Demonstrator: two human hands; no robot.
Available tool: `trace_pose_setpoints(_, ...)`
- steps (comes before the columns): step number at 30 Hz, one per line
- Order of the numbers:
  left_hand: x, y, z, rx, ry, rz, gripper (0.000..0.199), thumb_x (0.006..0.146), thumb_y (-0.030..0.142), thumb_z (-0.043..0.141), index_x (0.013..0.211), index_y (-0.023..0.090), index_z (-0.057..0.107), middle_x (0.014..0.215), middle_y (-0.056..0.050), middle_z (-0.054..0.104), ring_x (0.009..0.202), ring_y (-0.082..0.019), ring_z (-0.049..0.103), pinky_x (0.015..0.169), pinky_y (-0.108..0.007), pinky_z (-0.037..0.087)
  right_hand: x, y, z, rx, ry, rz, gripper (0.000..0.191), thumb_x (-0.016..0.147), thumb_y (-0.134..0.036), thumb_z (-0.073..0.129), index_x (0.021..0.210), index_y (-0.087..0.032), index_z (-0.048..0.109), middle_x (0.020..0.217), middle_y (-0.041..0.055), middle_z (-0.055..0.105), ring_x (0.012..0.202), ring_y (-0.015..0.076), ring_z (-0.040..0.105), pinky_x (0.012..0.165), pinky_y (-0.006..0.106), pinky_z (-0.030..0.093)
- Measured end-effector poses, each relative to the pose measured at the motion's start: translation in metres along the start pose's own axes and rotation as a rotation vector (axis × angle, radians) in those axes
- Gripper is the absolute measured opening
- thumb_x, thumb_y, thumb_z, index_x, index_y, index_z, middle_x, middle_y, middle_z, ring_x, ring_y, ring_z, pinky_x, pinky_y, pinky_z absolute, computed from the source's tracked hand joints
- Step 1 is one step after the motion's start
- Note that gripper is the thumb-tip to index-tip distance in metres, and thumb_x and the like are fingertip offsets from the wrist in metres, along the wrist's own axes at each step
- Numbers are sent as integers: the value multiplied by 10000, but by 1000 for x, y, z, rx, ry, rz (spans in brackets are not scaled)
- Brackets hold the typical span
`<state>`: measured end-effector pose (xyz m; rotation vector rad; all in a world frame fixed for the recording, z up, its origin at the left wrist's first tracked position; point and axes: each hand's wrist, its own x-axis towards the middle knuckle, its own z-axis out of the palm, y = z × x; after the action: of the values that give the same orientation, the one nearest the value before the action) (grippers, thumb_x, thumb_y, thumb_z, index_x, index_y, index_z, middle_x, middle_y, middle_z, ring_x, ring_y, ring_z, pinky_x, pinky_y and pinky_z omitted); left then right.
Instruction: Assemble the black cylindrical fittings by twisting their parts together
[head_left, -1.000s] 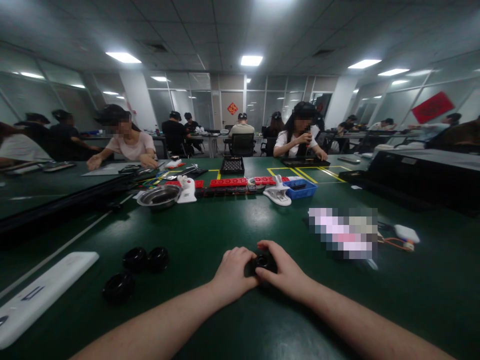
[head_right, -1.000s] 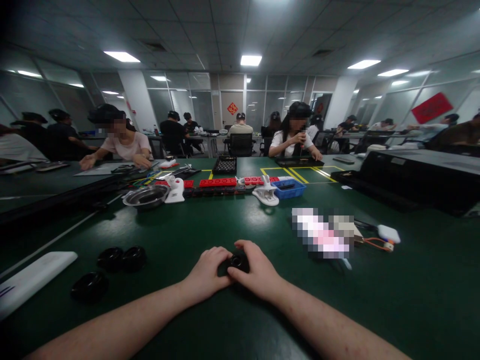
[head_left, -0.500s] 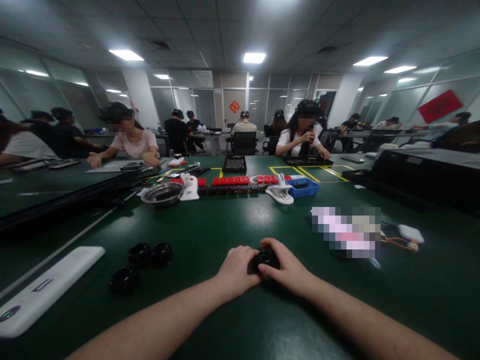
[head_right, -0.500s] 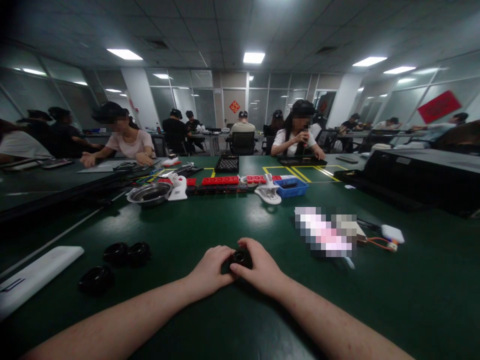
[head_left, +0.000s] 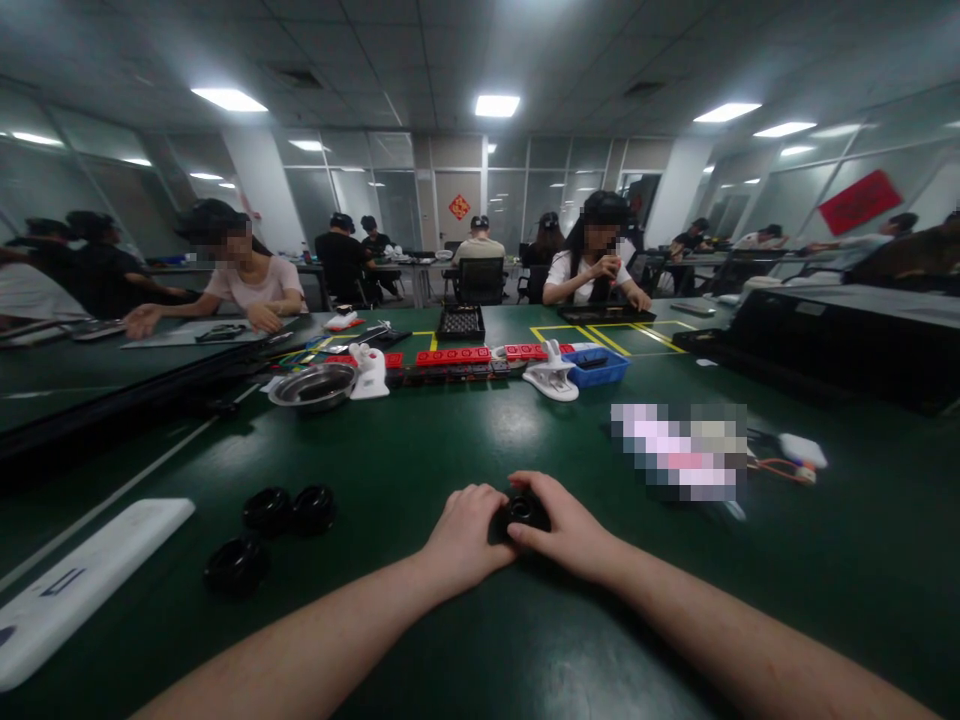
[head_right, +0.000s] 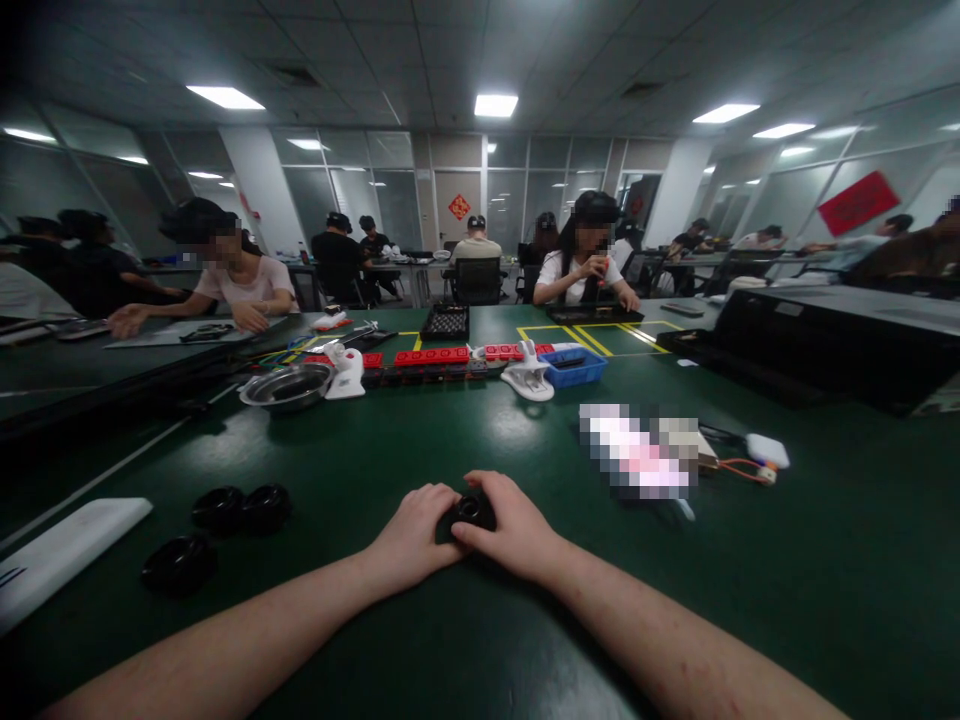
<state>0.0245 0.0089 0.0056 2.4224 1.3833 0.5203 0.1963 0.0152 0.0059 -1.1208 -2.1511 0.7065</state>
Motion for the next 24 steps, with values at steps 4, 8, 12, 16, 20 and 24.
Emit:
trace_pose_setpoints(4, 0, 1, 0, 27, -6, -5, 278, 659, 380, 615, 837, 179, 540, 867, -23, 538, 838, -207, 488, 738, -315, 378, 2, -1, 1, -62, 23, 21, 311, 656, -293, 645, 900, -156, 508, 873, 58, 548, 820, 214, 522, 739, 361, 428)
trace_pose_setpoints(8, 0, 1, 1, 38, -13, -2, 261, 688, 361, 594, 872, 183, 543, 879, -22, 543, 847, -201, 487, 746, -313, 378, 2, -5, -2, -34, -31, -89, 229, 677, -164, 586, 898, -170, 526, 898, 48, 552, 879, 204, 509, 803, 352, 404)
trace_pose_setpoints(12, 0, 0, 3, 45, -2, 5, 247, 695, 356, 588, 863, 180, 545, 891, -24, 544, 852, -200, 488, 749, -314, 377, 0, -5, -2, 23, -21, -56, 414, 660, -132, 577, 1055, -173, 460, 1033, 78, 528, 971, 219, 489, 857, 376, 380)
trace_pose_setpoints(16, 0, 0, 2, 35, 1, 10, 261, 708, 391, 577, 864, 184, 545, 893, -27, 544, 851, -203, 492, 744, -317, 381, 1, -2, -1, -22, 54, 17, 305, 672, -273, 622, 923, -172, 482, 888, 49, 539, 829, 204, 513, 745, 349, 421)
trace_pose_setpoints(20, 1, 1, 1, 39, -18, -4, 267, 707, 400, 578, 865, 187, 543, 883, -23, 544, 853, -202, 493, 750, -322, 380, 2, -3, -4, -25, 36, -66, 173, 686, -207, 585, 845, -183, 522, 836, 29, 542, 804, 191, 508, 742, 333, 413)
trace_pose_setpoints(24, 1, 1, 2, 51, -16, -11, 259, 704, 381, 579, 871, 187, 540, 894, -23, 540, 860, -204, 490, 753, -323, 378, 0, -4, -5, 52, -52, -147, 352, 668, -93, 529, 1008, -184, 510, 986, 56, 546, 944, 204, 494, 846, 353, 382)
